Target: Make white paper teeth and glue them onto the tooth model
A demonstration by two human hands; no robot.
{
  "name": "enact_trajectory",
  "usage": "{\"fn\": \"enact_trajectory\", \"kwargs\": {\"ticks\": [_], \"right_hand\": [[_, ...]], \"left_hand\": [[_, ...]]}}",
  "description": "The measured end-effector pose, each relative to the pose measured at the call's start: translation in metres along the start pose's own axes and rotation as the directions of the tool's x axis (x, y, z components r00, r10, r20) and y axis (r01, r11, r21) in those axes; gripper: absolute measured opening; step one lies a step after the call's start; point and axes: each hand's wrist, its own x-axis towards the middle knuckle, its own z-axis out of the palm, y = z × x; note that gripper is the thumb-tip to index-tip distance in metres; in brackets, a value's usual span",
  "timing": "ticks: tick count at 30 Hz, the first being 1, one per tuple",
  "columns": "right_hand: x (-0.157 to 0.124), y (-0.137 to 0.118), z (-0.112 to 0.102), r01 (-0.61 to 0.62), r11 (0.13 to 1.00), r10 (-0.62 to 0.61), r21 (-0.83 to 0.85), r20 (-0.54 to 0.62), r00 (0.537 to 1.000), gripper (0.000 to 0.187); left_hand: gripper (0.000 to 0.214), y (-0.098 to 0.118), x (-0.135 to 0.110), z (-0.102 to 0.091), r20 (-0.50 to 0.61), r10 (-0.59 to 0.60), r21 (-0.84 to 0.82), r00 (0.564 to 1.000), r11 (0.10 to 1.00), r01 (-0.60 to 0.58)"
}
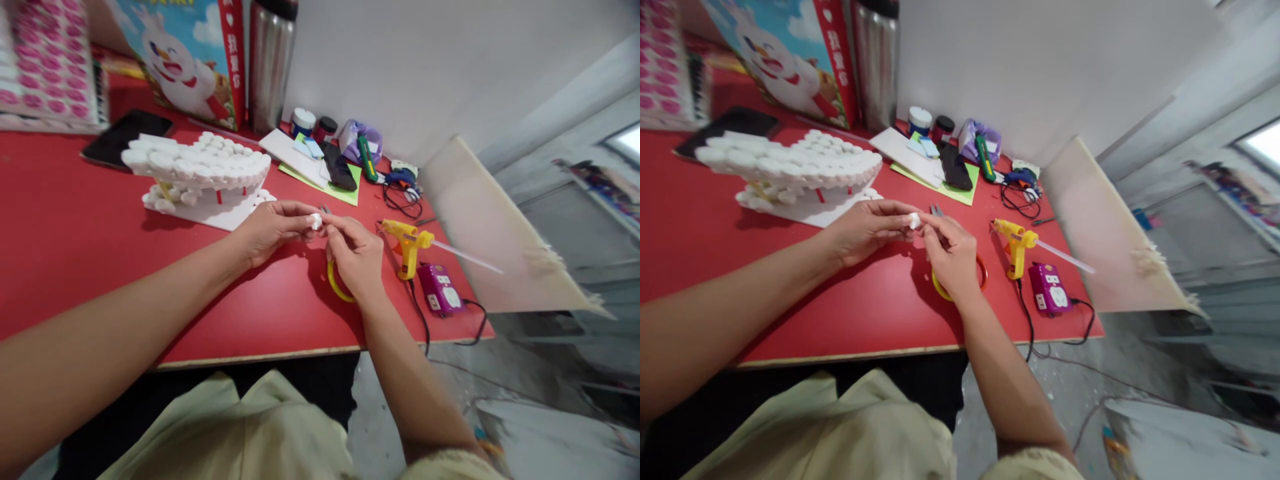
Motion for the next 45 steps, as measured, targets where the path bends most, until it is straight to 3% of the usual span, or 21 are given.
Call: {"fn": "enact_trajectory", "kwargs": {"ticks": [5, 15, 21, 27, 35, 45], "right_hand": [[0.001, -0.001, 0.0, -0.051, 0.999, 0.051, -0.02, -0.003, 0.999, 0.022], [0.001, 0.0, -0.003, 0.018, 0.993, -0.019, -0.114, -0.002, 1.0, 0.023], [-0.001, 0.003, -0.003, -0.035, 0.999, 0.035, -0.015, -0.043, 0.998, 0.018], [-0.001, 0.006, -0.002, -0.101, 0.989, 0.105, 0.11, -0.036, 0.994, 0.01], [-0.001, -0.004, 0.002, -0.123, 0.991, 0.126, 0.054, -0.049, 0.991, 0.006], [-0.001, -0.003, 0.001, -0.147, 0.988, 0.149, 0.052, -0.048, 0.988, 0.008]], "left_hand": [[0.034, -0.002, 0.001, -0.002, 0.017, 0.001, 0.028, 1.0, 1.0, -0.001], [0.035, -0.002, 0.001, -0.004, 0.033, -0.06, 0.081, 0.998, 0.995, 0.057], [0.029, -0.001, 0.0, -0.002, 0.036, -0.077, 0.073, 0.996, 0.995, 0.074], [0.027, 0.001, -0.002, 0.002, 0.043, -0.003, 0.039, 0.999, 0.999, 0.001], [0.032, 0.0, -0.002, -0.001, 0.128, 0.056, 0.062, 0.99, 0.996, -0.064], [0.033, -0.001, -0.001, -0.001, 0.2, 0.191, 0.26, 0.961, 0.935, -0.24]]}}
